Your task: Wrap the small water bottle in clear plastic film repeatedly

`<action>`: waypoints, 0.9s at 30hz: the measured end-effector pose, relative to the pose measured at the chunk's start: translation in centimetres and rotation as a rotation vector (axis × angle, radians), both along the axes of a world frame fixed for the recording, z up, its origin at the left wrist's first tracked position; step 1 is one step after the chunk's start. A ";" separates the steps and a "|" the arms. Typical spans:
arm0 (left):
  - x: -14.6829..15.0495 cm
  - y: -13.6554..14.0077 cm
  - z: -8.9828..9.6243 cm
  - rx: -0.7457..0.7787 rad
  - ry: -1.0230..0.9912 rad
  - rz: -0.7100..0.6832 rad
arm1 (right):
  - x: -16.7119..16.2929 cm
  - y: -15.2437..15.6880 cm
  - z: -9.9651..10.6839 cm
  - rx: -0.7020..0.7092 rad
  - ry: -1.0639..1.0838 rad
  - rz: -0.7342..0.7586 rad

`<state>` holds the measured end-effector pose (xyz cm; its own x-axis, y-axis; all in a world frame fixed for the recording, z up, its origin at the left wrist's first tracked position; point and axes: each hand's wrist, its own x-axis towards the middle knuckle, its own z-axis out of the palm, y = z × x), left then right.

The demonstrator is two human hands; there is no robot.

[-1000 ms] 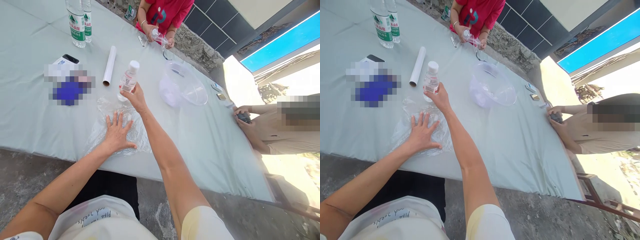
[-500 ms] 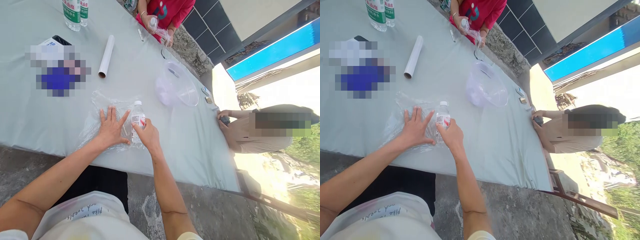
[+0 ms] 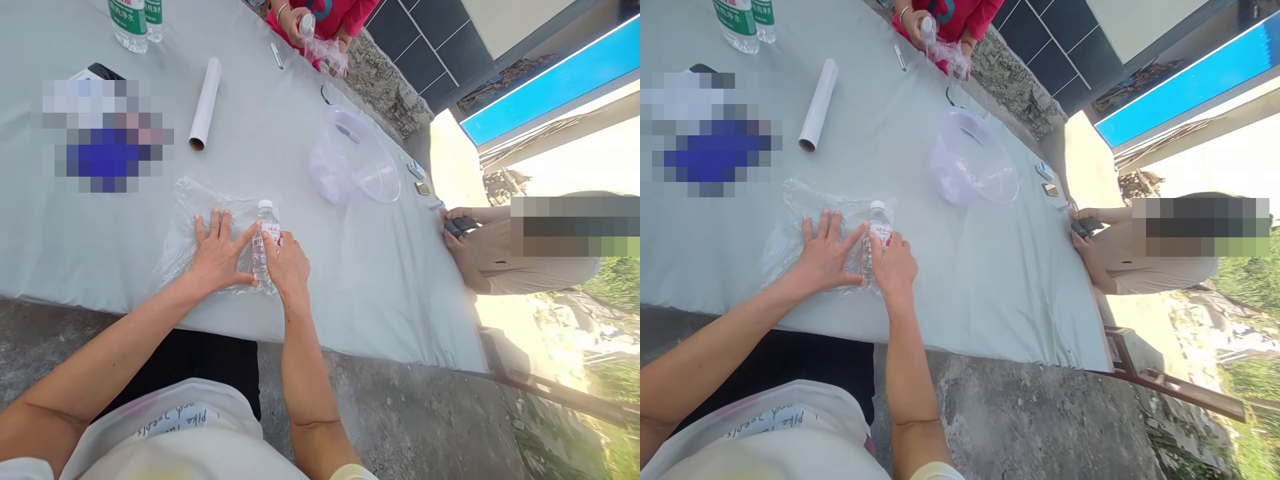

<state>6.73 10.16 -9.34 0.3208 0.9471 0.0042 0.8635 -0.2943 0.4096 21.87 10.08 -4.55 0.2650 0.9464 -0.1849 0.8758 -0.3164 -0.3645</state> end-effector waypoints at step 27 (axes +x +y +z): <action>-0.5 0.1 0.4 -0.060 0.026 -0.013 | 0.9 -4.3 -1.5 0.134 0.434 -0.110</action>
<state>6.25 10.22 -8.92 0.3321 0.9413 -0.0606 0.8704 -0.2811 0.4043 22.74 5.80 -6.08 0.2903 0.9401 -0.1788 0.5973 -0.3239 -0.7337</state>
